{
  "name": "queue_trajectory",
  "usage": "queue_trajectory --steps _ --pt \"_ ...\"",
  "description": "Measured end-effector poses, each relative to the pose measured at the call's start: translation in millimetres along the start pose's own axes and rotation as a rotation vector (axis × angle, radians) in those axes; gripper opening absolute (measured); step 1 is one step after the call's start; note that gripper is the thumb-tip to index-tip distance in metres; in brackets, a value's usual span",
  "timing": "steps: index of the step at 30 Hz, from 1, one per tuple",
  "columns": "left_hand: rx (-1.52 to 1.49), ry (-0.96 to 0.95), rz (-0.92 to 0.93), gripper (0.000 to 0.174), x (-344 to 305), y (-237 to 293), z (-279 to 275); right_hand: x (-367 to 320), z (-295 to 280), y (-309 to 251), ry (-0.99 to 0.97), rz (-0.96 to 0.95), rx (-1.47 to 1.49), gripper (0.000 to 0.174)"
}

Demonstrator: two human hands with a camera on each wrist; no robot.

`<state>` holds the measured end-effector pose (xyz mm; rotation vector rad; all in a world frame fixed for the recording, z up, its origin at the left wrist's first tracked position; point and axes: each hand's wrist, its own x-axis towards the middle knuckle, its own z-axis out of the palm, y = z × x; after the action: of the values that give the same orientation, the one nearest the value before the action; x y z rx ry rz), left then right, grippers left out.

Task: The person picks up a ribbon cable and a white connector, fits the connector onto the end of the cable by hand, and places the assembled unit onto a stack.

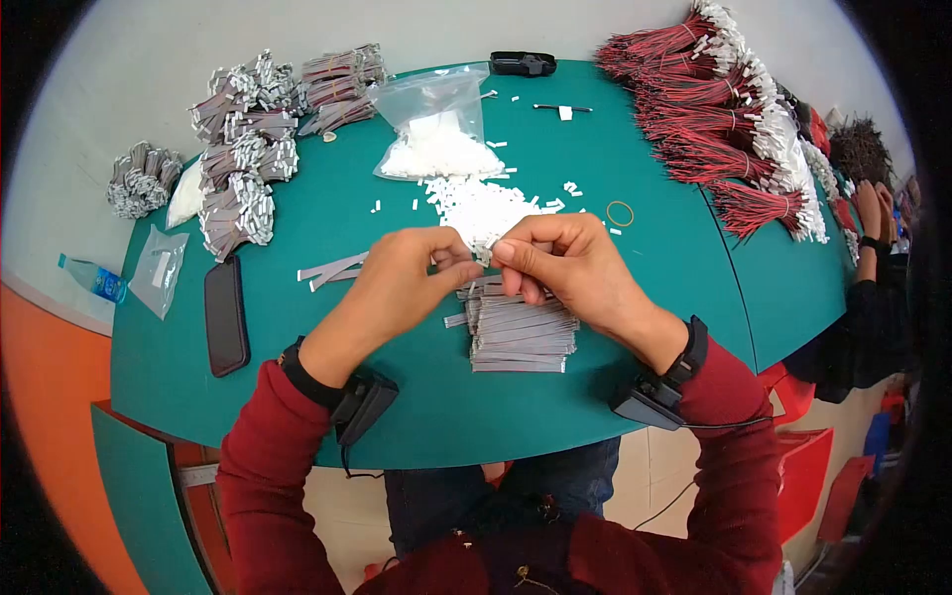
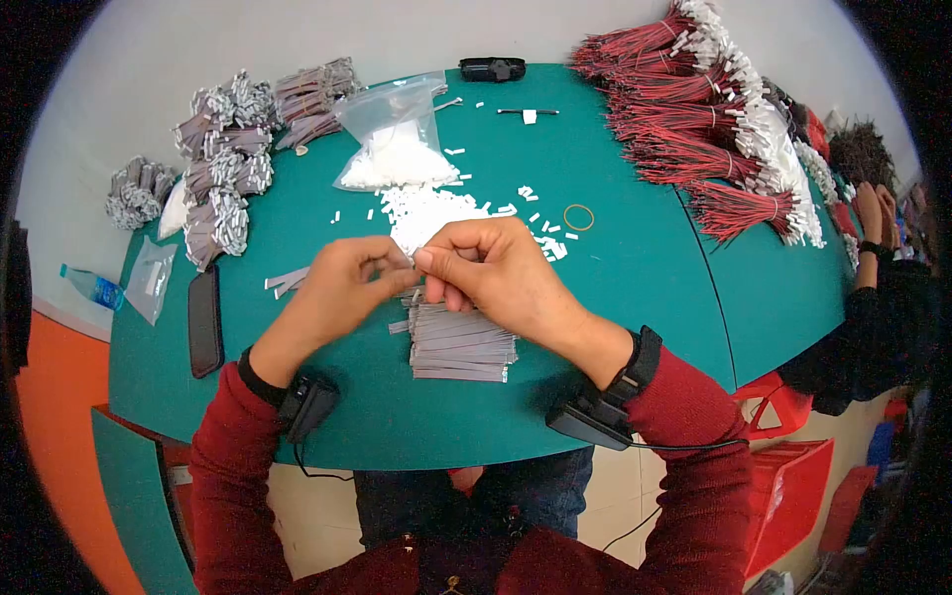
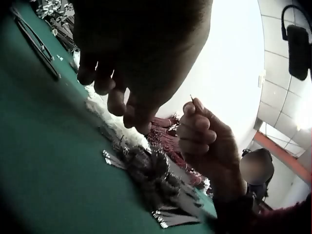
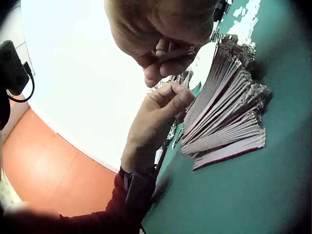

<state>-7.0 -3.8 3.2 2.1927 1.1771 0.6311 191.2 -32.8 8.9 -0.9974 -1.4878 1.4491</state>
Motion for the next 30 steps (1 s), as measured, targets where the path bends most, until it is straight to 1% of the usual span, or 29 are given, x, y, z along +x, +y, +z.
queue_trajectory --steps 2,5,11,14,17,20,23,26,30 --pt "0.163 -0.020 -0.005 0.016 -2 -1 5 0 0 1 -0.008 0.004 -0.001 0.017" --pt "0.204 -0.057 -0.005 0.018 -3 -3 8 1 0 2 -0.022 0.001 -0.006 0.016" --pt "0.162 -0.047 0.014 0.019 -3 -5 9 1 0 1 -0.013 0.000 -0.014 0.016" --pt "-0.025 -0.093 -0.037 0.017 0 -12 8 1 0 1 -0.001 0.008 0.009 0.017" --pt "-0.625 -0.108 -0.108 0.016 6 -19 3 3 -3 4 0.005 -0.001 0.008 0.017" --pt "-0.913 -0.193 -0.210 0.014 5 -18 -8 3 -3 3 -0.005 -0.009 0.005 0.017" --pt "-1.080 -0.234 -0.215 0.015 4 -15 -6 2 -2 1 -0.034 -0.017 -0.025 0.017" --pt "-1.168 -0.257 -0.195 0.014 3 -12 -4 1 0 -1 -0.050 -0.011 -0.071 0.016" --pt "-1.201 -0.256 -0.194 0.014 1 -8 -4 0 1 -1 -0.057 -0.020 -0.077 0.016"
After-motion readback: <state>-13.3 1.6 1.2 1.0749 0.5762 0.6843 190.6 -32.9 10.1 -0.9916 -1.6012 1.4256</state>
